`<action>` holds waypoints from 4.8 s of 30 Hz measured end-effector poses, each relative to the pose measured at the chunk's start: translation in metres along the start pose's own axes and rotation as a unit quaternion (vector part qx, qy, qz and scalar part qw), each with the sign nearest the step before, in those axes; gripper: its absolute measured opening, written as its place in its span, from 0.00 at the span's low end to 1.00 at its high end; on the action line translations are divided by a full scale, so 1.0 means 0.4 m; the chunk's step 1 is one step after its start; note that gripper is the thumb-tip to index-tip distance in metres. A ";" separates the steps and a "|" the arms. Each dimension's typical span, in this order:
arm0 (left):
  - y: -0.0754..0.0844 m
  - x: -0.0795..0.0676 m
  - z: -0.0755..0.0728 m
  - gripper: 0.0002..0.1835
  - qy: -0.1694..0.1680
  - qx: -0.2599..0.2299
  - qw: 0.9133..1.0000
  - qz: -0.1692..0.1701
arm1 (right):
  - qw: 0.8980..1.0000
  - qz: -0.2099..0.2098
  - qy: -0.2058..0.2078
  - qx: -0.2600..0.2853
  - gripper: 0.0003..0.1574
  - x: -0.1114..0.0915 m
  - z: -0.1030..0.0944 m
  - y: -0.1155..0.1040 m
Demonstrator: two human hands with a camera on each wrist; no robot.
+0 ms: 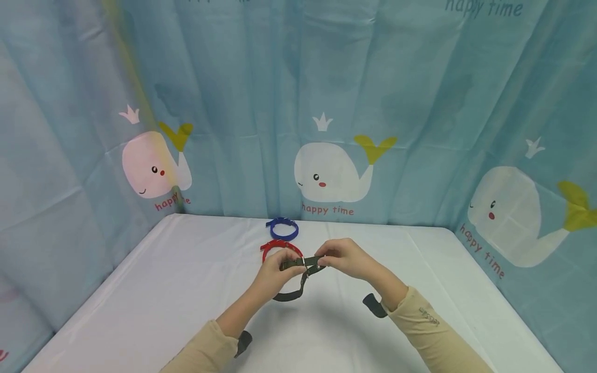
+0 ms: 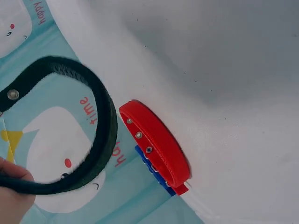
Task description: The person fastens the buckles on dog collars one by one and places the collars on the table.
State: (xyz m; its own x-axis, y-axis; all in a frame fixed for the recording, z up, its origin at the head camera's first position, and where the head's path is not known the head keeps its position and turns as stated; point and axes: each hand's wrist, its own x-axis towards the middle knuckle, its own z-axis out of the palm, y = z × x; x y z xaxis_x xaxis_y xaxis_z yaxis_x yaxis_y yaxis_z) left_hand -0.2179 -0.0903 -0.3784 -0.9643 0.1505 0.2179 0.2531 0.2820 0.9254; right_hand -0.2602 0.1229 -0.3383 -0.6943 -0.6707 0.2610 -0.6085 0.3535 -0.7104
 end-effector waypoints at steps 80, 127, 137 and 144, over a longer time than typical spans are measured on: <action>0.008 0.002 0.038 0.10 -0.014 0.019 0.999 0.022 | 0.998 -0.037 0.040 -0.023 0.11 0.045 0.033 -0.054; 0.005 -0.007 0.019 0.18 -0.050 -0.042 0.996 -0.054 | 0.991 0.030 0.092 0.089 0.13 0.031 -0.004 -0.059; 0.008 0.007 0.015 0.18 -0.055 -0.086 0.991 -0.086 | 0.985 0.030 0.118 0.119 0.13 0.028 -0.005 -0.060; 0.010 0.015 0.019 0.18 -0.049 -0.056 0.993 -0.092 | 0.984 0.030 0.126 0.122 0.12 0.033 0.000 -0.062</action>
State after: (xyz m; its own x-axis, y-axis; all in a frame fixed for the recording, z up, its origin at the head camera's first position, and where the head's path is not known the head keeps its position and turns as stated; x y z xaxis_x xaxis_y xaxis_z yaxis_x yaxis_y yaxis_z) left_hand -0.2220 -0.0809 -0.3759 -0.9800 0.1983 0.0162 0.0580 0.2069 0.9766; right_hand -0.2543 0.1052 -0.3172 -0.8185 -0.4587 0.3458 -0.4741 0.1995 -0.8576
